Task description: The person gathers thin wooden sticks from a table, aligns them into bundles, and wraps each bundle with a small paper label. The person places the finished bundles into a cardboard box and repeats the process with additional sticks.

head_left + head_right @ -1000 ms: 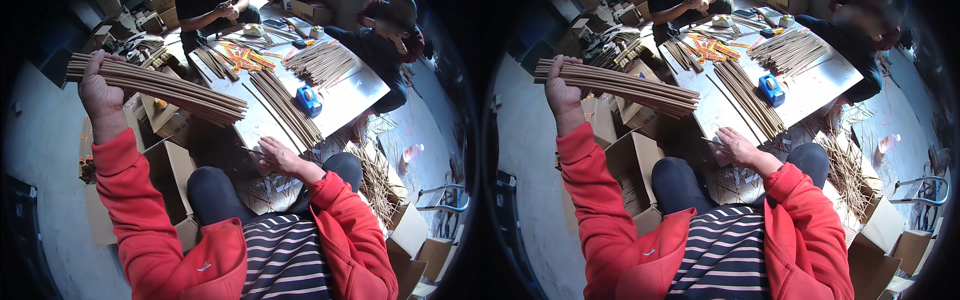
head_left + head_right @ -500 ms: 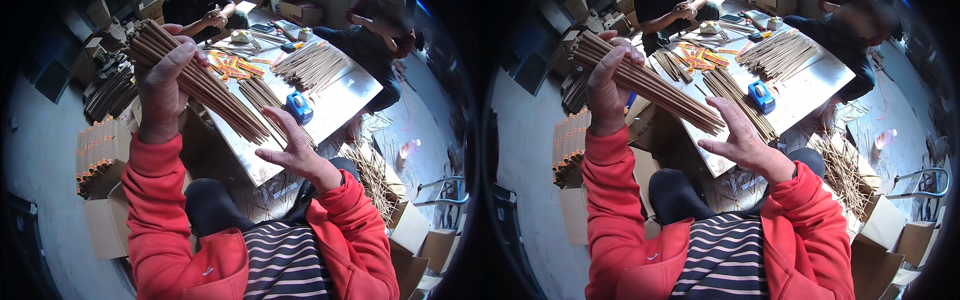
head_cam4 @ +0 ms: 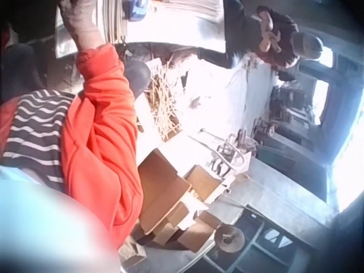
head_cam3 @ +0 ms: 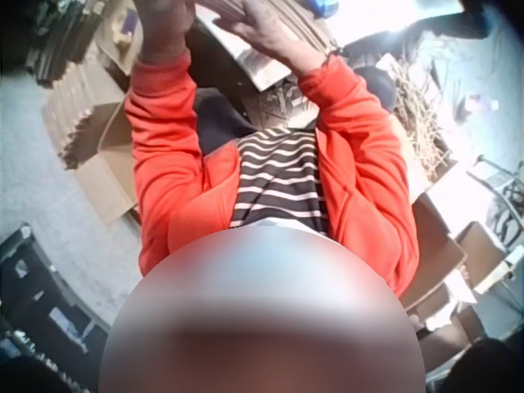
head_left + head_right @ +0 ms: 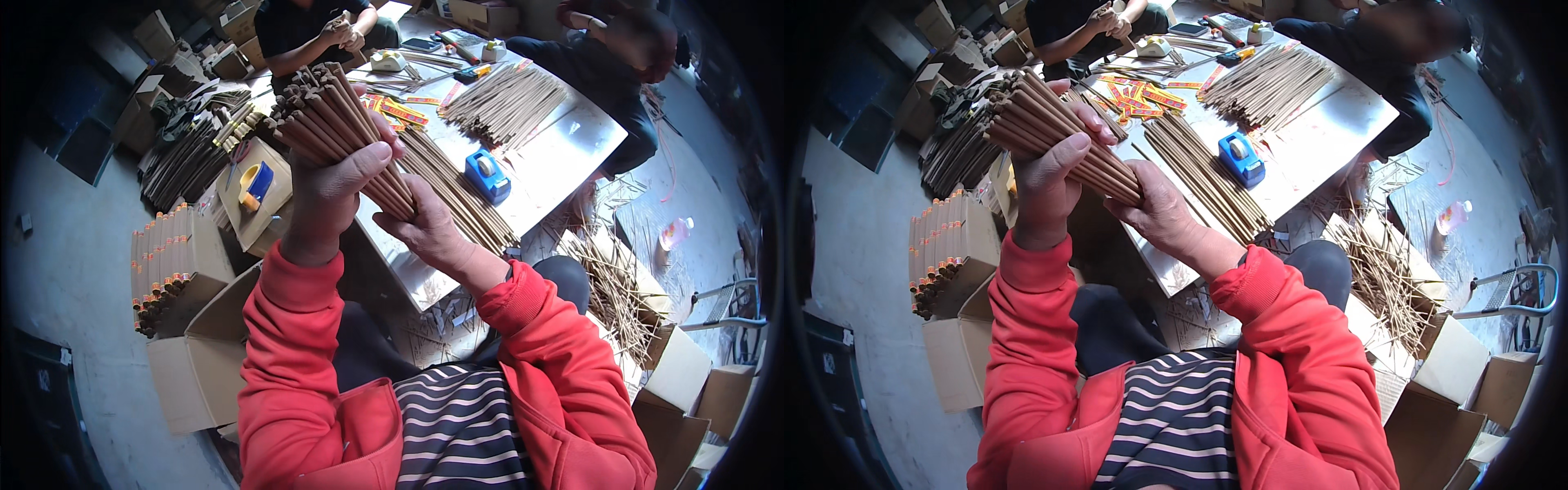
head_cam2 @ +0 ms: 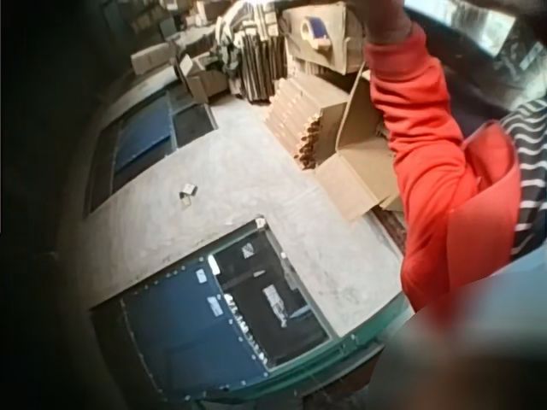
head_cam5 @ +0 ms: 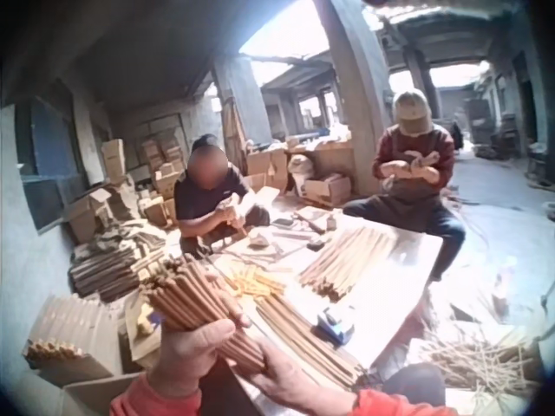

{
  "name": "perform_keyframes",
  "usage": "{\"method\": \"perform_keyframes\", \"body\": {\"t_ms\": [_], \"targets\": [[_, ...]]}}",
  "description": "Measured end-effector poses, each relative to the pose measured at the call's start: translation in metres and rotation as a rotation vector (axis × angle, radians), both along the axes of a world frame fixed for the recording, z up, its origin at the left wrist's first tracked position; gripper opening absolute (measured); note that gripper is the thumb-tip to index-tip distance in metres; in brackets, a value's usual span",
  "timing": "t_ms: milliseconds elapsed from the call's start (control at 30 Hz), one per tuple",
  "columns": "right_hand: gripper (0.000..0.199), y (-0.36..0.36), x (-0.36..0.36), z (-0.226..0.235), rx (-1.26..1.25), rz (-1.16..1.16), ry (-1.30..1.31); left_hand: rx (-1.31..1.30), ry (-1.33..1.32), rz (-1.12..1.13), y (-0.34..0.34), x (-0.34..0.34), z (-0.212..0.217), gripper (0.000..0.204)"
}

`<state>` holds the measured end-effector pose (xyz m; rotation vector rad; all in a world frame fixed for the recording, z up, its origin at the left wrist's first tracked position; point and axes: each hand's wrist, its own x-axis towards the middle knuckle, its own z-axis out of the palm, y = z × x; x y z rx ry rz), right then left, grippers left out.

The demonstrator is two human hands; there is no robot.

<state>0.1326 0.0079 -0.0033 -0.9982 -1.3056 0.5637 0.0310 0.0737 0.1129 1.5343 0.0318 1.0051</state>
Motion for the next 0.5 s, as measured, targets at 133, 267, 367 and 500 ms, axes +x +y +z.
{"method": "perform_keyframes", "body": {"t_ms": [133,267,367,500], "targets": [[0.070,0.009,0.006,0.001,-0.090,0.115,0.027,-0.026,0.054,0.003,0.013,-0.003,-0.009,0.061],[0.057,0.005,0.003,-0.002,-0.143,0.119,0.024,-0.014,0.134,0.139,0.005,-0.004,-0.019,0.059],[0.044,0.007,-0.001,0.002,-0.114,0.250,0.219,-0.035,0.081,0.129,0.005,-0.003,-0.010,0.057],[0.058,-0.001,0.006,0.029,-0.154,0.169,0.022,0.031,0.009,-0.064,0.015,-0.008,0.001,0.056]]}}
